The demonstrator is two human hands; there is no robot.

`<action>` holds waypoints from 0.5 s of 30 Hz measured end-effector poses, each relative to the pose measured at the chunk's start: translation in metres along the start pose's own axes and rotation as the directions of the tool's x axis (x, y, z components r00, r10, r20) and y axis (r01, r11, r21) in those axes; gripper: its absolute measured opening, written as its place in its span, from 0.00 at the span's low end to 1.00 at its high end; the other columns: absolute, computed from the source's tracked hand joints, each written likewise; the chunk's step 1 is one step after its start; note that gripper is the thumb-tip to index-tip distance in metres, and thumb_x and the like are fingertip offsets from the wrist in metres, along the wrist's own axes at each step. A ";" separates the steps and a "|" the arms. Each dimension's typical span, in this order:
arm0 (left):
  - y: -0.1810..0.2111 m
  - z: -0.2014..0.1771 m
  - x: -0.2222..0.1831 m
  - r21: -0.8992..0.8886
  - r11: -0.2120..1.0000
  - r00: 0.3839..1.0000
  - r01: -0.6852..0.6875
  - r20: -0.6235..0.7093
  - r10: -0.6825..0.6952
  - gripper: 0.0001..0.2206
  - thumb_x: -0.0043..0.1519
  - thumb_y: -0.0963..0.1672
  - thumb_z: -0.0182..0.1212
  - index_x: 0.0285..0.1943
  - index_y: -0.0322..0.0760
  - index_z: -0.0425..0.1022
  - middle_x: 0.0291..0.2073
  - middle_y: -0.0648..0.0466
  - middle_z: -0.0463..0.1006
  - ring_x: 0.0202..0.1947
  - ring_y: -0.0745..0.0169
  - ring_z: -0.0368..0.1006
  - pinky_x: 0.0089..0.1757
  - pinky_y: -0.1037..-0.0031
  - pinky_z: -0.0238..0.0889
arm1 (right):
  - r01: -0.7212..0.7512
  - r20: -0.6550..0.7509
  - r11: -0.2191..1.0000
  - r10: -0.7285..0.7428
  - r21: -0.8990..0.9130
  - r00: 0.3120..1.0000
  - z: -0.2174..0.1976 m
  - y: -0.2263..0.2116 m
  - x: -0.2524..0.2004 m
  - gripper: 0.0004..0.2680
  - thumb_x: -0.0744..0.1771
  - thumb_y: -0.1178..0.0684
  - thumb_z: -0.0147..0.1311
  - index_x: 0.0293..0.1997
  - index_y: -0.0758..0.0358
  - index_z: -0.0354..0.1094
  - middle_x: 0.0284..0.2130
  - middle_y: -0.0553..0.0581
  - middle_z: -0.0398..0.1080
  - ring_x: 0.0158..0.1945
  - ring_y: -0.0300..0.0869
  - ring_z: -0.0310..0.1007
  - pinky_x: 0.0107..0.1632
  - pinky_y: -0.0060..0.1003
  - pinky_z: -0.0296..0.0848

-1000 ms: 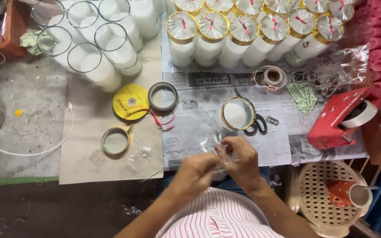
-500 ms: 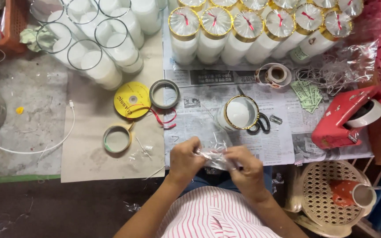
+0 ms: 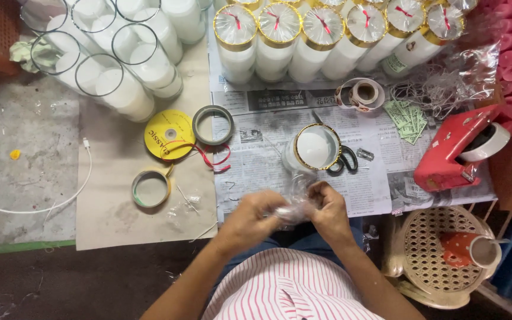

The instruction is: The person is decorating and labeling glass candle containers by applying gold labels, red ribbons, and securing them with tape.

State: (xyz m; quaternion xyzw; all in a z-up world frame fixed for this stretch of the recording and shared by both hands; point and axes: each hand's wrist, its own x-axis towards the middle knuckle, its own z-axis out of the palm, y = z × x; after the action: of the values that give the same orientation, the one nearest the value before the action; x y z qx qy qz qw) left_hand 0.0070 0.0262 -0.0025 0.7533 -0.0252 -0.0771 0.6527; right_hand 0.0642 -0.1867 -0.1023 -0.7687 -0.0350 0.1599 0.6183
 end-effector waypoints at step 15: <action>-0.082 -0.002 0.016 0.618 0.784 0.810 0.051 -0.485 0.329 0.12 0.48 0.36 0.62 0.34 0.46 0.68 0.24 0.54 0.71 0.28 0.50 0.73 0.35 0.65 0.66 | 0.119 0.185 0.947 -0.065 -0.300 0.981 0.013 -0.046 -0.043 0.07 0.58 0.57 0.67 0.33 0.52 0.72 0.17 0.53 0.71 0.21 0.42 0.71 0.28 0.36 0.70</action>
State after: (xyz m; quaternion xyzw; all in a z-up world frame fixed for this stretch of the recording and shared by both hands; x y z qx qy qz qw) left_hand 0.0182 0.0379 -0.0843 0.9044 0.0890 0.2143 0.3582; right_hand 0.0263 -0.1743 -0.0519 -0.8368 -0.1491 0.1895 0.4915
